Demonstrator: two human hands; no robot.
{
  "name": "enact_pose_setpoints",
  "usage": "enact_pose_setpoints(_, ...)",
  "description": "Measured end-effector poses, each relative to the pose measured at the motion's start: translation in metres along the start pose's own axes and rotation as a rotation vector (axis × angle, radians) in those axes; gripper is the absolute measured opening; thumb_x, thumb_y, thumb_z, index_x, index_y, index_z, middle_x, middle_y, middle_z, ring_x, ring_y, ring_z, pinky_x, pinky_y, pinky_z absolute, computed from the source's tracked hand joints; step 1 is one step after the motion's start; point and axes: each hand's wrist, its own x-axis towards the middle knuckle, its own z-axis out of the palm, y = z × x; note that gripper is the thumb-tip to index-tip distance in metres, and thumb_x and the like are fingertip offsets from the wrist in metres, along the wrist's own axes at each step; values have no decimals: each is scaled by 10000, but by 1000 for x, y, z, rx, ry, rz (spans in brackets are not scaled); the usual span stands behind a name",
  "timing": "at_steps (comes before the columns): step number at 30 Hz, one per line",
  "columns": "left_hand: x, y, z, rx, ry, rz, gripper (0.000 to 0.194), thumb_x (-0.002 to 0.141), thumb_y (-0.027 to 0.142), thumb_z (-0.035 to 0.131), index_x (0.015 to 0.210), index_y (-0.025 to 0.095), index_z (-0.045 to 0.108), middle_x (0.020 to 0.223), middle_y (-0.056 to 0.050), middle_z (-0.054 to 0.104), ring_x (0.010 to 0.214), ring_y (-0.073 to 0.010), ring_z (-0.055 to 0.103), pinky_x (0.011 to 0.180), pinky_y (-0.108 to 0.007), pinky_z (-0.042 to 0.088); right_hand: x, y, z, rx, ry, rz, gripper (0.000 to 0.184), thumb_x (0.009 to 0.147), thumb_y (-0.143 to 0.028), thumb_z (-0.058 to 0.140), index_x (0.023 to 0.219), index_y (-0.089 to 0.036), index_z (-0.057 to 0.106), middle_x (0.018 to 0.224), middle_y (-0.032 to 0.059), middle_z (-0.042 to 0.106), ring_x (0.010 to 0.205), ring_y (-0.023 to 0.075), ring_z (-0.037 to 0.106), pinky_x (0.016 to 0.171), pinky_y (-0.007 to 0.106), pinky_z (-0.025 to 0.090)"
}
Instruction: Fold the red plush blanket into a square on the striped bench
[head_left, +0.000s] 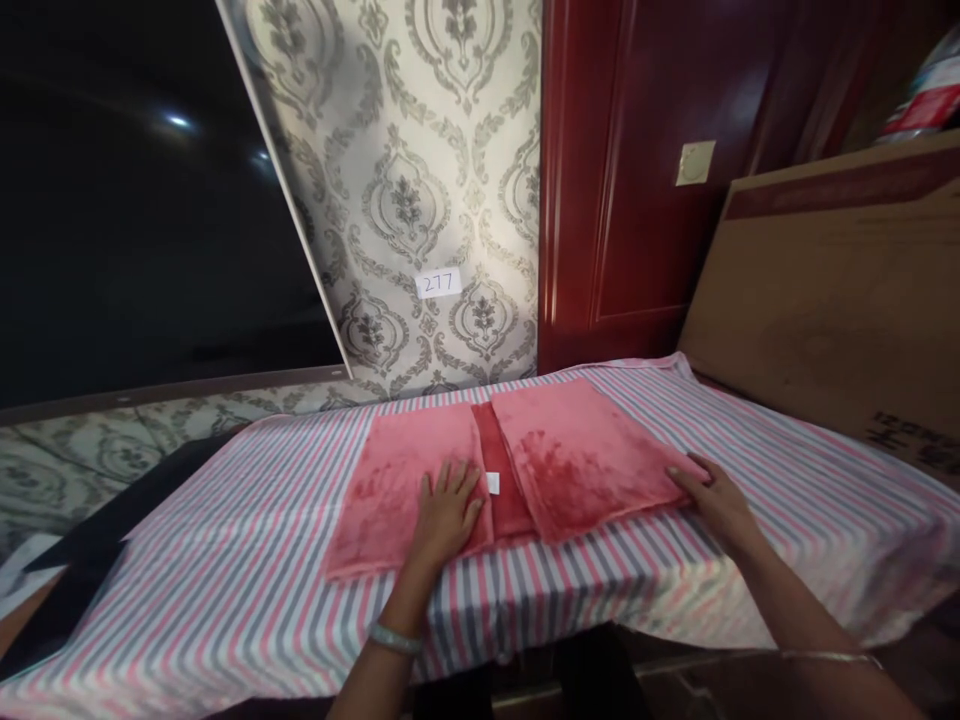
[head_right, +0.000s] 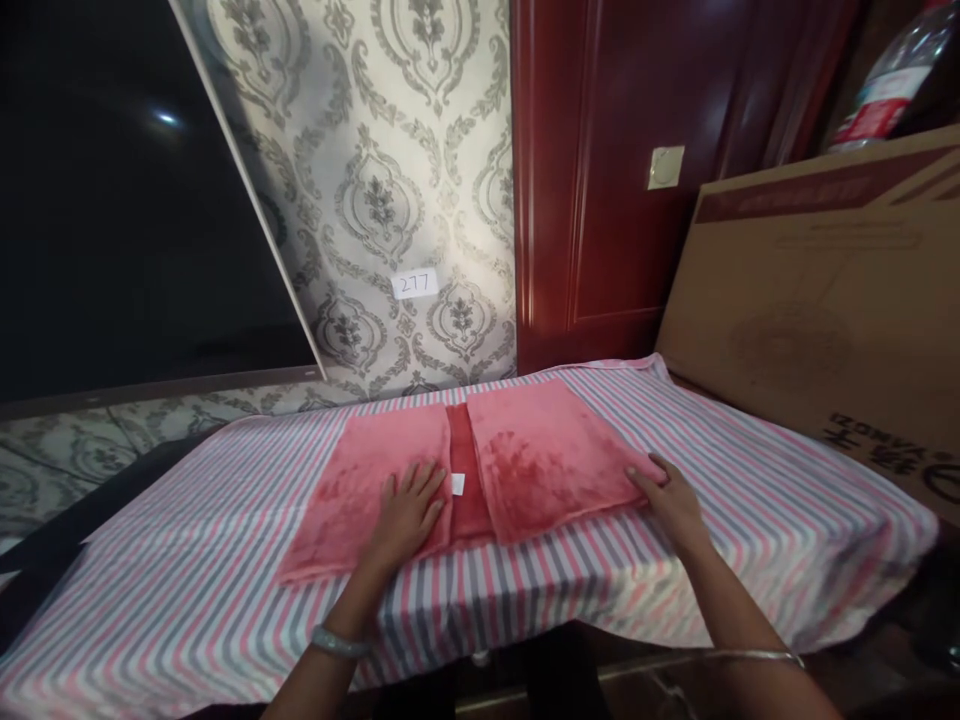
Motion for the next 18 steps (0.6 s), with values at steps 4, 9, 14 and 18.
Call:
enact_pose_setpoints(4, 0, -5, 3, -78, -5, 62, 513, 1019, 376, 354, 1526, 319, 411, 1626, -19, 353, 1546, -288, 193, 1229, -628, 82, 3, -25, 13, 463, -71, 295, 355, 595, -356, 743, 863, -149, 635, 725, 62, 649, 688, 227, 625, 602, 343, 537)
enact_pose_setpoints(9, 7, -18, 2, -405, 6, 9, 472, 999, 391, 371, 1419, 284, 558, 1547, -18, 484, 1517, -250, 289, 1252, -576, 62, 11, -95, 33, 496, 38, 243, 280, 528, -321, 744, 698, -175, 575, 620, 10, 588, 603, 170, 541, 542, 302, 473)
enact_pose_setpoints(14, 15, -44, -13, -1105, 187, -131, 590, 936, 583, 442, 1295, 169, 661, 1448, -139, 582, 1361, -274, 530, 1191, -468, 353, -1, -200, 82, 258, -139, -308, 297, 595, -399, 669, 764, -155, 660, 719, 18, 661, 718, 189, 551, 687, 321, 463)
enact_pose_setpoints(18, 15, -76, -36, -1587, 243, -280, 604, 890, 612, 543, 1278, 161, 648, 1396, -189, 614, 1195, -308, 656, 1047, -500, 510, -60, -259, 136, 168, -385, -590, 253, 701, -332, 595, 870, -159, 671, 795, 13, 676, 741, 191, 565, 704, 308, 459)
